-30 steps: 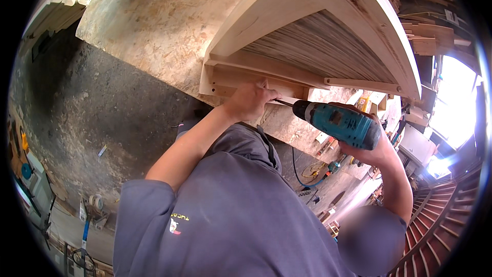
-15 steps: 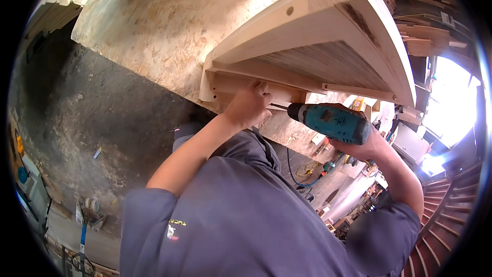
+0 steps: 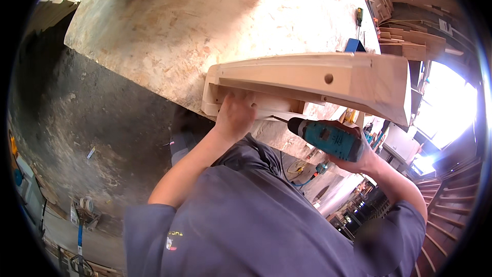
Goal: The person sands a small wooden piece with an orbital sander, then cleans it with a brush. They place the piece into a larger wooden frame and secure it using a nail gun and a drill. The person works on a workbench in a workshop environment.
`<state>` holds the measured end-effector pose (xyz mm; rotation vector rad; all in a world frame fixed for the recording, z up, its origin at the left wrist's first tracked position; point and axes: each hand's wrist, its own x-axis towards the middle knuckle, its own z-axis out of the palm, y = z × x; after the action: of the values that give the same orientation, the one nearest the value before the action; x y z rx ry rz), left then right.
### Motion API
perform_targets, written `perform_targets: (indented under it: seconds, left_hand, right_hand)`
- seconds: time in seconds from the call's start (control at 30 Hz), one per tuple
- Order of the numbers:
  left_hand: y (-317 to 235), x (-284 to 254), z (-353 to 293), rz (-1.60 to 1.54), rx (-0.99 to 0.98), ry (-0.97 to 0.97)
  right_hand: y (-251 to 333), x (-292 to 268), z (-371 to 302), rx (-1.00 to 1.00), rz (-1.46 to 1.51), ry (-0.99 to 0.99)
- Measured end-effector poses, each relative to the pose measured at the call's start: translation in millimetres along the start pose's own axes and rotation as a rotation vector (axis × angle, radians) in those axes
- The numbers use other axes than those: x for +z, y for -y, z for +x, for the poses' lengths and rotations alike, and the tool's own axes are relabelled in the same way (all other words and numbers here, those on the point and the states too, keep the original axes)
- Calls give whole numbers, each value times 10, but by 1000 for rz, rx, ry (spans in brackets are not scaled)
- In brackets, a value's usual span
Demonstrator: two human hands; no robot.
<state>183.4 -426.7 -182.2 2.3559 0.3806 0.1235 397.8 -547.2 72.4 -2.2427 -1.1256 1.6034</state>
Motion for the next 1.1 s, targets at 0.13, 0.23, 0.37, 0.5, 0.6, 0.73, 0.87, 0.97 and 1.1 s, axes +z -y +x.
perform_targets:
  seconds: [0.13,0.23,0.37,0.5,0.6,0.73,0.87,0.97,1.1]
  left_hand:
    - [-31,15,1,15,-4,-101]
    - [-1,57,18,0,-12,-151]
    - [-4,55,13,25,-21,-195]
    - [11,113,17,8,-11,-205]
    - [15,123,22,-10,-15,-234]
    - [22,123,23,-56,-21,-186]
    - [-9,98,10,-31,-37,-92]
    - [-4,49,44,-49,9,-18]
    - [-19,-109,66,-169,48,-96]
  right_hand:
    - [-95,-26,36,-103,-164,16]
    - [-94,-28,23,-104,-312,111]
    - [-282,-83,-83,-57,-249,186]
    - [-51,-80,111,-20,57,207]
    - [102,-67,180,-1,-142,219]
    - [256,30,285,136,-124,166]
    - [8,-19,201,140,-183,175]
    - [186,-187,292,-100,-796,314]
    - [-26,-194,318,-124,-400,275]
